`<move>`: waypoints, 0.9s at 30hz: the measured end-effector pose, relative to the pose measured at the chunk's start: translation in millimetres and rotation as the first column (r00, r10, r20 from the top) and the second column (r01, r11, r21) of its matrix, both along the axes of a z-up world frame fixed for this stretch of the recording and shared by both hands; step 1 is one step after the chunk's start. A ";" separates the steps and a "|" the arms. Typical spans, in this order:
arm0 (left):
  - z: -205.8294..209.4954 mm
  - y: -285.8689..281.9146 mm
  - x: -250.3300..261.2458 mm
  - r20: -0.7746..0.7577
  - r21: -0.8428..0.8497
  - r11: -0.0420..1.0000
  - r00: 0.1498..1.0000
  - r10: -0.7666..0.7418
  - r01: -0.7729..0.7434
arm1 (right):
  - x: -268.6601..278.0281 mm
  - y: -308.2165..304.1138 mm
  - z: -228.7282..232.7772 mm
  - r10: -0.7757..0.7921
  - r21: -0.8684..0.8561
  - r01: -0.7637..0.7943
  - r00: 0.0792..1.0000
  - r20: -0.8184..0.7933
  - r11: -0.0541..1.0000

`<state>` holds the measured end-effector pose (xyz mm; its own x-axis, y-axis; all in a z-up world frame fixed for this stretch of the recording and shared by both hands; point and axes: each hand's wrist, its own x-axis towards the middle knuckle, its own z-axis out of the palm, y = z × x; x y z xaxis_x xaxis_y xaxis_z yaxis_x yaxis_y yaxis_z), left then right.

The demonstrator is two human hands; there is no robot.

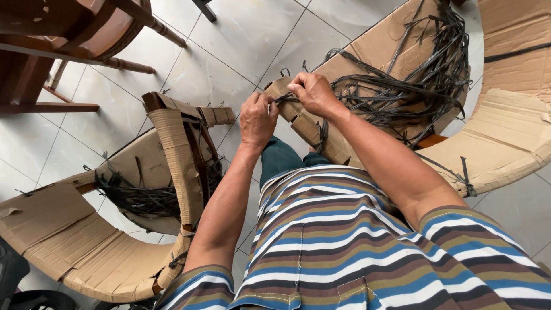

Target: Wrapping a wooden chair frame with synthetic rattan strips and cardboard padding for protection or assembly.

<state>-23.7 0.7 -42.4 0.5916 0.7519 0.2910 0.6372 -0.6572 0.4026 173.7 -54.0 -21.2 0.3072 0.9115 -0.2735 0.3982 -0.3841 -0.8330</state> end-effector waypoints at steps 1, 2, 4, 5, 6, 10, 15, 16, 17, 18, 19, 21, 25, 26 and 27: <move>-3.7 -0.1 -2.6 -0.001 -0.002 1.000 1.000 0.000 0.000 | 1.3 -1.0 -3.3 0.000 -0.002 0.000 1.000 -0.001 1.000; -7.3 -0.2 -5.1 -0.004 -0.015 1.000 1.000 -0.003 0.003 | 2.7 -2.1 -6.5 -0.003 -0.004 0.003 1.000 0.017 1.000; -14.8 2.7 -7.8 -0.005 -0.026 1.000 1.000 -0.008 0.008 | 6.2 -2.2 -11.7 -0.008 -0.003 0.008 0.999 0.036 1.000; -18.6 2.8 -10.2 -0.009 -0.044 0.999 1.000 -0.010 0.010 | 6.3 -3.5 -14.0 -0.010 -0.016 0.011 0.999 0.051 1.000; -22.4 3.0 -12.7 -0.014 -0.061 0.998 1.000 -0.013 0.012 | 6.3 -4.7 -16.4 -0.012 -0.029 0.014 0.998 0.066 0.999; -15.1 2.1 -13.8 -0.001 -0.118 0.993 1.000 -0.008 0.008 | 7.2 -7.1 -16.6 -0.018 -0.031 0.020 0.997 0.079 0.999; 8.9 -3.7 -26.1 0.148 -0.512 0.858 0.978 0.145 -0.049 | 38.3 -17.6 6.6 -0.071 0.117 0.082 0.993 -0.089 0.990; 15.7 -9.0 -34.4 0.145 -0.517 0.855 0.979 0.141 -0.046 | 46.5 -21.4 17.9 -0.077 0.111 0.086 0.993 -0.091 0.990; 21.5 -14.6 -40.0 0.091 -0.621 0.775 0.972 0.216 -0.114 | 57.2 -25.8 29.4 -0.159 -0.008 0.160 0.976 -0.151 0.987; 27.1 -19.9 -45.7 0.026 -0.712 0.679 0.960 0.280 -0.179 | 67.8 -30.2 40.7 -0.245 -0.131 0.222 0.948 -0.203 0.966; 22.6 -31.5 -54.6 0.020 -0.719 0.672 0.961 0.277 -0.178 | 78.1 -43.1 30.2 -0.251 -0.142 0.225 0.946 -0.203 0.964; 15.3 -48.7 -69.9 -0.069 -0.783 0.550 0.919 0.388 -0.291 | 101.1 -64.4 11.4 -0.351 -0.178 0.324 0.924 -0.151 0.929; -72.5 -104.4 -126.0 -0.257 -0.805 0.422 0.887 0.385 -0.417 | 108.5 -112.4 -22.0 -0.395 -0.254 0.342 0.897 -0.197 0.905; -104.1 -117.7 -144.4 -0.409 -0.793 0.332 0.850 0.331 -0.511 | 106.6 -124.3 -28.4 -0.421 -0.271 0.354 0.870 -0.256 0.895; -134.7 -130.7 -163.8 -0.551 -0.755 0.248 0.792 0.262 -0.607 | 103.8 -136.2 -34.8 -0.448 -0.290 0.365 0.837 -0.314 0.885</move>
